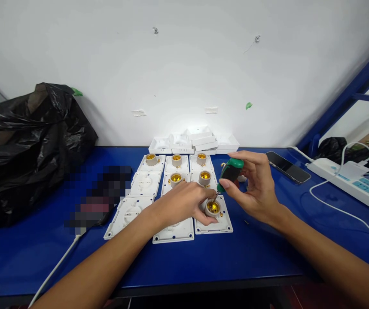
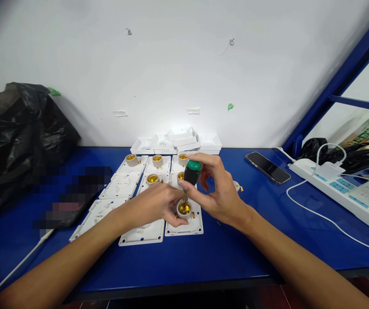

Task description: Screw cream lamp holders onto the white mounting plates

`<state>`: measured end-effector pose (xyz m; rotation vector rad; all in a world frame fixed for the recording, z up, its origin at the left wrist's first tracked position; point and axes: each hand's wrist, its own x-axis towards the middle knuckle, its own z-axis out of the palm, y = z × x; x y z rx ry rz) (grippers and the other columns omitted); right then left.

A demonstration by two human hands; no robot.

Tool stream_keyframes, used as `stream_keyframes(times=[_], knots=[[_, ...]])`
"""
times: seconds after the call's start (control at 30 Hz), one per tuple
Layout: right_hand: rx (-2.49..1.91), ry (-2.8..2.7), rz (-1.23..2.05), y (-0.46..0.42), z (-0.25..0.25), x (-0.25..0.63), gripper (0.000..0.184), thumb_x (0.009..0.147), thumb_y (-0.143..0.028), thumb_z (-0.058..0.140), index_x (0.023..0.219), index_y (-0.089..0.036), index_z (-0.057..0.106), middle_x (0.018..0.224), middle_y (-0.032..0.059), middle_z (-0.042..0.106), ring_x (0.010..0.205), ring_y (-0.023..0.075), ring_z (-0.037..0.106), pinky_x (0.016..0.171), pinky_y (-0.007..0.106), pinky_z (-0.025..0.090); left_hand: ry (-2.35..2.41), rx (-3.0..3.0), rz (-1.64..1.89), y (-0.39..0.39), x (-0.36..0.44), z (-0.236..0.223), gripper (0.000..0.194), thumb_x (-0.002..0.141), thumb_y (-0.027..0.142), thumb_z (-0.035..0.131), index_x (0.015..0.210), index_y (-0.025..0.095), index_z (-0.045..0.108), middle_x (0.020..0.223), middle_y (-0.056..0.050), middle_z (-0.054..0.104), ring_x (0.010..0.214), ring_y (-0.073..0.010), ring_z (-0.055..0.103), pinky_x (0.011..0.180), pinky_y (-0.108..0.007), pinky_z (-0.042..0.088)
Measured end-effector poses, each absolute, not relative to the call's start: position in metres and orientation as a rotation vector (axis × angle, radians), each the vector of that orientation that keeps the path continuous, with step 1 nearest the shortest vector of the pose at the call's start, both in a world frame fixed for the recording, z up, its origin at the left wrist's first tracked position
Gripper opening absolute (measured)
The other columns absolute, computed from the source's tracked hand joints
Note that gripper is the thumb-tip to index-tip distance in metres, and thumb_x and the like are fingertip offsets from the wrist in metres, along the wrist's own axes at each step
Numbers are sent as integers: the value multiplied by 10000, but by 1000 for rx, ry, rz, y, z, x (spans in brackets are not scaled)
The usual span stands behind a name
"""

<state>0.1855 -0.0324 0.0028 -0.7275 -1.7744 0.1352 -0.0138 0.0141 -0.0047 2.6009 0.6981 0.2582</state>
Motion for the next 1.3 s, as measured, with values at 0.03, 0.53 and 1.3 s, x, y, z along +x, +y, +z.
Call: stream_keyframes(times=[0.03, 0.53, 1.3], knots=[[-724, -1773, 134, -32, 3, 185, 617, 850, -191, 769, 1380, -356, 500, 1127, 22, 604, 734, 138, 564, 484, 262, 505, 695, 2595, 261, 14, -14, -4, 421, 773, 509, 809, 696, 201, 533, 557, 73, 481, 496, -106, 441, 520, -293, 222], [-714, -1769, 65, -34, 4, 185, 628, 833, -167, 770, 1377, -349, 515, 1160, 36, 635, 746, 147, 601, 494, 270, 542, 683, 2575, 232, 14, -14, -2, 382, 796, 497, 801, 751, 194, 572, 568, 70, 497, 495, -97, 428, 527, -292, 225], [-702, -1912, 145, -37, 10, 187, 611, 925, -195, 641, 1487, -354, 460, 1108, 45, 654, 740, 161, 586, 560, 321, 554, 675, 2557, 261, 14, -15, -3, 403, 784, 506, 800, 715, 194, 554, 560, 75, 480, 491, -97, 423, 516, -286, 228]])
